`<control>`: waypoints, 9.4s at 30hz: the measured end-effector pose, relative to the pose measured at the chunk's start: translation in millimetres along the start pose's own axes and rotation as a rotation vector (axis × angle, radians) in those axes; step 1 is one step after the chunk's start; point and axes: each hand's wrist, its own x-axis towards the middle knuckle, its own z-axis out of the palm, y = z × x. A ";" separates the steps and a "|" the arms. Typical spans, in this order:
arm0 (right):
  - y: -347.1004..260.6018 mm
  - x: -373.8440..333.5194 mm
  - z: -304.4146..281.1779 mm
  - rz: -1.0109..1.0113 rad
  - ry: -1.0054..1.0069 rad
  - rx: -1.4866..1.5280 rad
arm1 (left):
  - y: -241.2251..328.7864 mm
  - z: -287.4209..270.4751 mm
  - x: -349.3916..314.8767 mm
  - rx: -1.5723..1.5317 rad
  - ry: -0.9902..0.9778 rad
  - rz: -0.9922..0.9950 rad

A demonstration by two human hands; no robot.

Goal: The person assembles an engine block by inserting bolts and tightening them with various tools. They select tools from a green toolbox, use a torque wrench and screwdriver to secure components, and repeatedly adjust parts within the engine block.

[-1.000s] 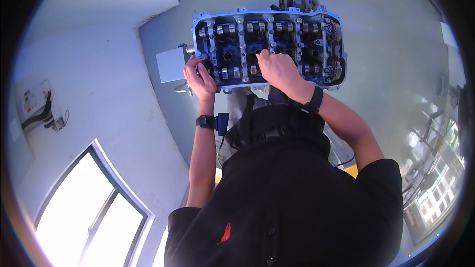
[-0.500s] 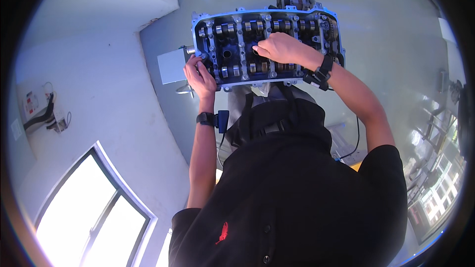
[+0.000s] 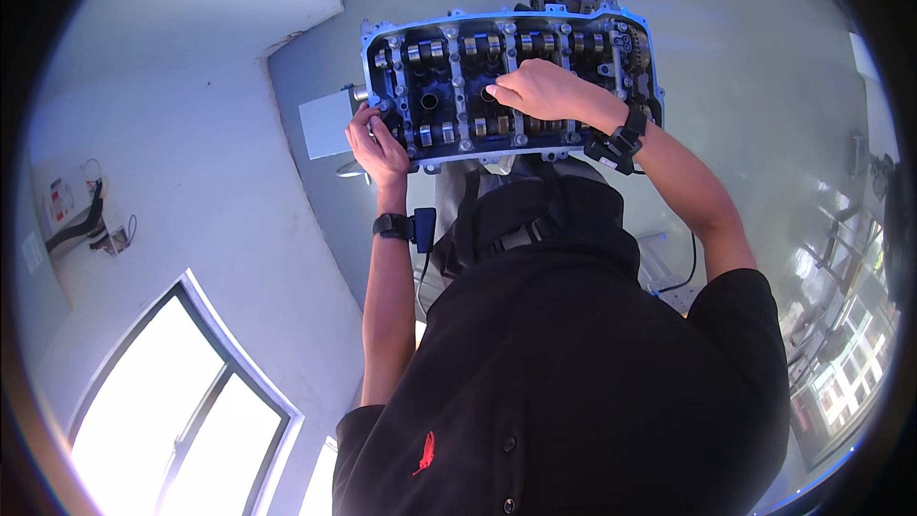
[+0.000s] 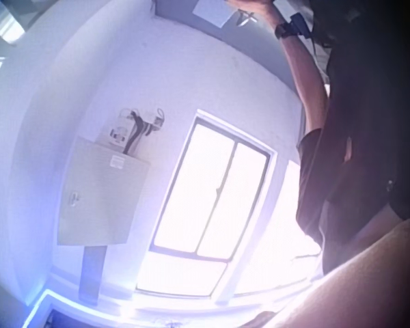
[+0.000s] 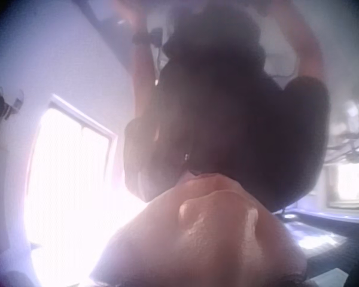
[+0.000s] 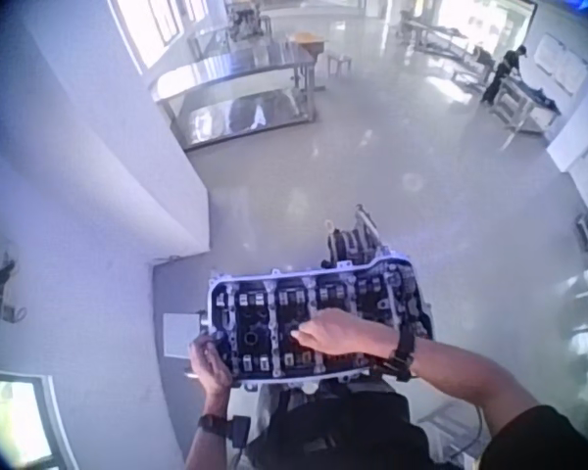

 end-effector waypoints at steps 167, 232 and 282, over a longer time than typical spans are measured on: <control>-147.2 -284.7 153.2 0.523 1.335 1.266 | 215.2 49.7 -22.5 -1.477 -1.509 -1.566; -408.1 -668.4 883.3 2.727 2.969 0.739 | 262.1 -253.4 -1305.7 -1.757 -2.373 2.813; -442.1 -933.9 782.7 2.039 2.212 -0.855 | 478.2 -186.6 -1237.2 -2.209 -2.698 1.080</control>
